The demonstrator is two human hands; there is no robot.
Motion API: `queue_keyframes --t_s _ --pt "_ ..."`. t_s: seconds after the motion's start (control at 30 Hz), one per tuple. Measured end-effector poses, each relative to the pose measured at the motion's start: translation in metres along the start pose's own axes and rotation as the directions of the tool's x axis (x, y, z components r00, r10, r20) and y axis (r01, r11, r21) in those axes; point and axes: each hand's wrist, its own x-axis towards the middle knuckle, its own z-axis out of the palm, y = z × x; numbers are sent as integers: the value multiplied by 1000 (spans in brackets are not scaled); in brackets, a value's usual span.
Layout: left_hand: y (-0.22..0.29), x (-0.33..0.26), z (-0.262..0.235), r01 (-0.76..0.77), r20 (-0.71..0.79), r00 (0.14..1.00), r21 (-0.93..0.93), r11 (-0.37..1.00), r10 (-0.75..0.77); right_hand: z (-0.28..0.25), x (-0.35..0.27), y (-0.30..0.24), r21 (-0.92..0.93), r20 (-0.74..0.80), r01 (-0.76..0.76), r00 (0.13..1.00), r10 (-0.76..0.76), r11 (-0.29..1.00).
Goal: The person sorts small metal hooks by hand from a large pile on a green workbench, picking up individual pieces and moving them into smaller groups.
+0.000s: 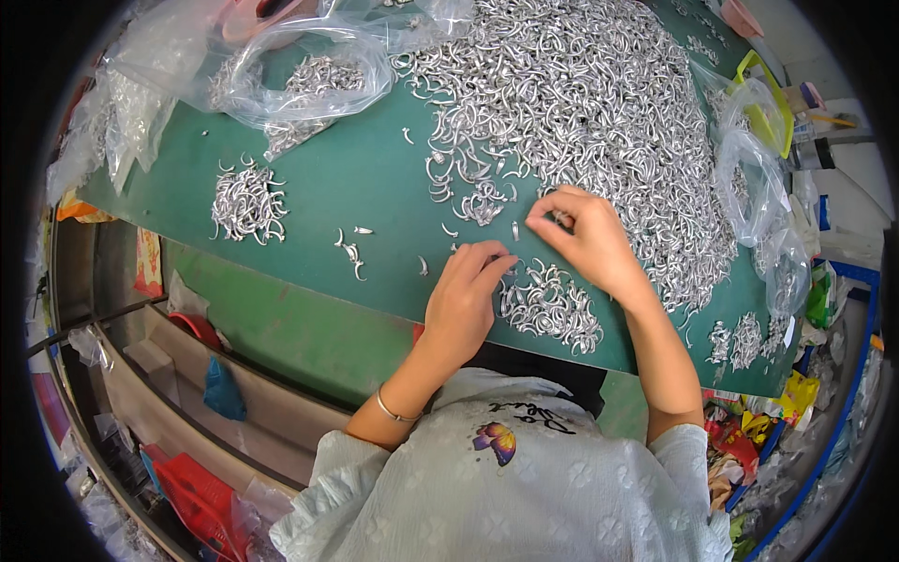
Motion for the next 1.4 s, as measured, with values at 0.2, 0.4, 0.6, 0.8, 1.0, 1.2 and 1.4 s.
queue_keyframes --t_s 0.2,0.4,0.6,0.8,1.0,1.2,1.4 --pt "6 0 4 96 -187 975 -127 987 -119 3 -14 11 572 275 -296 948 161 765" --pt "5 -1 2 57 -296 953 -19 998 -60 11 -19 -2 607 280 -234 957 71 759" --pt "3 -3 4 82 -226 968 -120 989 -108 -6 -30 -8 286 301 224 902 -309 932" --pt "8 1 0 30 -51 998 -66 997 -34 -22 -21 5 438 256 -235 958 130 867" --pt "8 5 -5 -136 161 977 -56 989 144 6 -15 7 -76 19 303 953 -302 950" --pt "11 5 -6 -59 207 975 -118 991 82 -26 -23 14 151 19 -76 997 74 986" --pt "8 7 -6 -165 293 938 -95 982 186 -9 -26 17 -141 71 173 984 -164 975"
